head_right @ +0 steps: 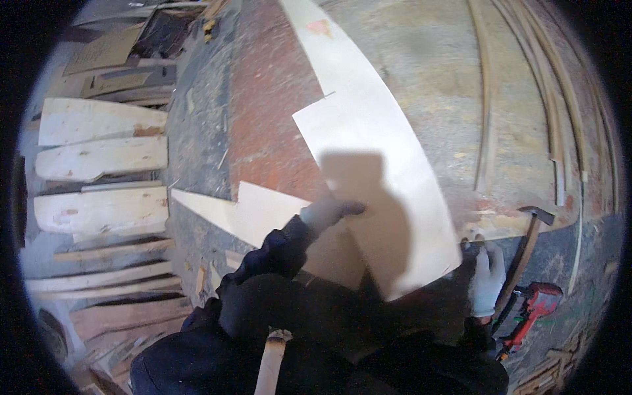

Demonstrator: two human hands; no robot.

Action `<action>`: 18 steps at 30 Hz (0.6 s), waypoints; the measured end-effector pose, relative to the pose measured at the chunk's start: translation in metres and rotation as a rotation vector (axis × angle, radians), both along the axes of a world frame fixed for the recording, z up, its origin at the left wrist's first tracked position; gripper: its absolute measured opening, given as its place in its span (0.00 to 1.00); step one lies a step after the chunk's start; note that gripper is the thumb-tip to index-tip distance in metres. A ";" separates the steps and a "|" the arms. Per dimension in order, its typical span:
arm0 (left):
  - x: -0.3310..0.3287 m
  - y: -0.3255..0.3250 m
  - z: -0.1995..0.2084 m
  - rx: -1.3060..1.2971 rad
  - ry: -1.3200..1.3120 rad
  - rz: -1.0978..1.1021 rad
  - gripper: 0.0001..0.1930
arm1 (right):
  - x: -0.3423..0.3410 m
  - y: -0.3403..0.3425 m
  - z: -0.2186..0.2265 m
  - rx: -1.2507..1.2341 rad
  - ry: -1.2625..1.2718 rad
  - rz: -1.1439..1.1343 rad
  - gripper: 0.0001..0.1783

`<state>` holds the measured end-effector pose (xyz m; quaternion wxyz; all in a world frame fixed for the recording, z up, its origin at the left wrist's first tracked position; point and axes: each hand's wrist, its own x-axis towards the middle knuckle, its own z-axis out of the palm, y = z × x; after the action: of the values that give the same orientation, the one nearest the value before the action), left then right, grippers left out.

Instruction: The person assembles a wooden frame by positioning thin wooden strips and securing them with a red pneumatic nail gun. They also use a hammer and pliers to adjust and trim pieces. The person works on a large curved wooden structure, adding and fastening multiple strips to form a grid-like pattern.

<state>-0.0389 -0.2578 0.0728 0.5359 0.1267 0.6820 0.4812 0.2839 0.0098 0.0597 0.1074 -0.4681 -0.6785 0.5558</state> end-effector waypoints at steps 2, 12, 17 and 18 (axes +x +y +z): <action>0.002 0.006 -0.021 0.145 0.106 -0.162 0.25 | 0.003 0.001 0.000 0.174 -0.047 0.030 0.13; 0.073 0.007 -0.088 0.054 -0.536 0.049 0.21 | 0.020 -0.083 -0.028 -0.611 0.136 0.088 0.11; 0.079 0.014 -0.089 0.115 -0.677 0.140 0.22 | 0.033 -0.069 -0.025 0.542 -0.128 0.260 0.07; 0.080 0.015 -0.091 0.107 -0.667 0.116 0.22 | 0.038 -0.067 -0.027 0.871 -0.220 0.311 0.07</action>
<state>0.0411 -0.2426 -0.0185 0.6938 -0.0487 0.4491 0.5609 0.3221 -0.0574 0.0331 0.1368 -0.3287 -0.9178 0.1759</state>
